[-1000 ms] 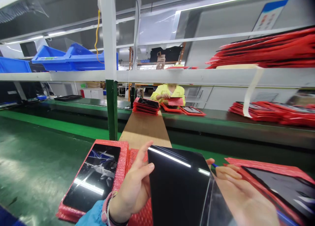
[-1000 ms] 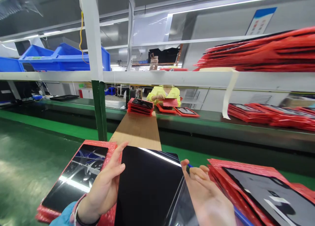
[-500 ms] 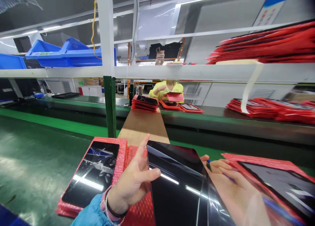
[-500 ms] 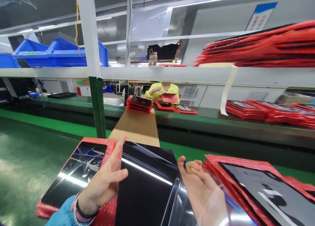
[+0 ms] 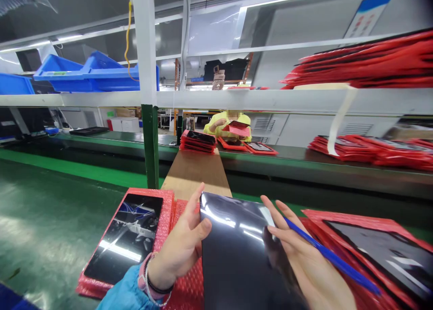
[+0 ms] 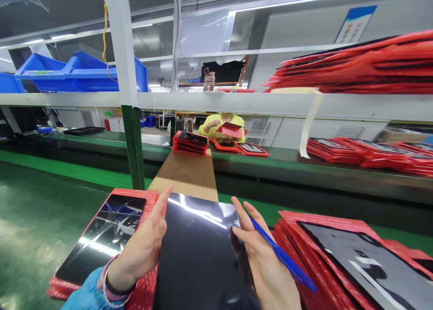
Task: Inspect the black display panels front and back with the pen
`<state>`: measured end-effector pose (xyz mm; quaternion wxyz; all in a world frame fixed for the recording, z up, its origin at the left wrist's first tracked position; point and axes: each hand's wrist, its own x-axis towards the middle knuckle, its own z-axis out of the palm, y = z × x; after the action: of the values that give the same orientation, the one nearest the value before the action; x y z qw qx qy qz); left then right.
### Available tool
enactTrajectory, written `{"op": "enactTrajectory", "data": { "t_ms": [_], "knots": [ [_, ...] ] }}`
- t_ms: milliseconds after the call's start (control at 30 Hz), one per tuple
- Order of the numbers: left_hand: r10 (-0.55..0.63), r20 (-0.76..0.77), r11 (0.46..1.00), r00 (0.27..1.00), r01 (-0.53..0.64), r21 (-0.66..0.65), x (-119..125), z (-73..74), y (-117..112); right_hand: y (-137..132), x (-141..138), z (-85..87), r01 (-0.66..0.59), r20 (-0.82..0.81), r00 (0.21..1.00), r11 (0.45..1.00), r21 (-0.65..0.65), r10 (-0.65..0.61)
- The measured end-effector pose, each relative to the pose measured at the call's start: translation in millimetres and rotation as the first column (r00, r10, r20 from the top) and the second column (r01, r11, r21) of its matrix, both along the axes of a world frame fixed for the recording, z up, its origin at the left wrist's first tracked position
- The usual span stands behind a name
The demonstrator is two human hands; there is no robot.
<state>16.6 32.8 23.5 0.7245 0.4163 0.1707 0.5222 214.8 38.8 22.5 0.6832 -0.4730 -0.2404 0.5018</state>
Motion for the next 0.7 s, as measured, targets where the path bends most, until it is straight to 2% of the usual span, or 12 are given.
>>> {"op": "enactTrajectory", "data": {
  "t_ms": [67,167,300,433,567,700],
  "knots": [
    [0.067,-0.05,0.998,0.997,-0.067,0.012,-1,0.0,2,-1,-4,0.7,-0.026,0.02,0.999,1.0,0.016,0.026],
    [0.135,-0.111,0.987,0.985,-0.143,-0.067,-6,-6.8,7,6,-4,-14.3,-0.073,0.045,0.997,0.995,0.064,0.07],
    [0.132,-0.254,0.953,0.958,-0.193,-0.233,-26,-29.3,16,31,-4,-53.0,-0.096,0.064,0.994,0.992,0.087,0.09],
    [0.167,-0.405,0.911,0.899,-0.298,-0.286,-48,-50.8,16,57,-14,-92.1,-0.099,0.096,0.992,0.983,0.154,0.085],
    [0.131,-0.499,0.896,0.857,-0.318,-0.311,-57,-61.4,13,73,-32,-119.1,-0.097,0.168,0.984,0.974,0.204,0.063],
    [0.058,-0.548,0.895,0.834,-0.287,-0.342,-63,-64.9,21,82,-43,-131.1,-0.051,0.253,0.967,0.972,0.231,-0.009]
  ]
}}
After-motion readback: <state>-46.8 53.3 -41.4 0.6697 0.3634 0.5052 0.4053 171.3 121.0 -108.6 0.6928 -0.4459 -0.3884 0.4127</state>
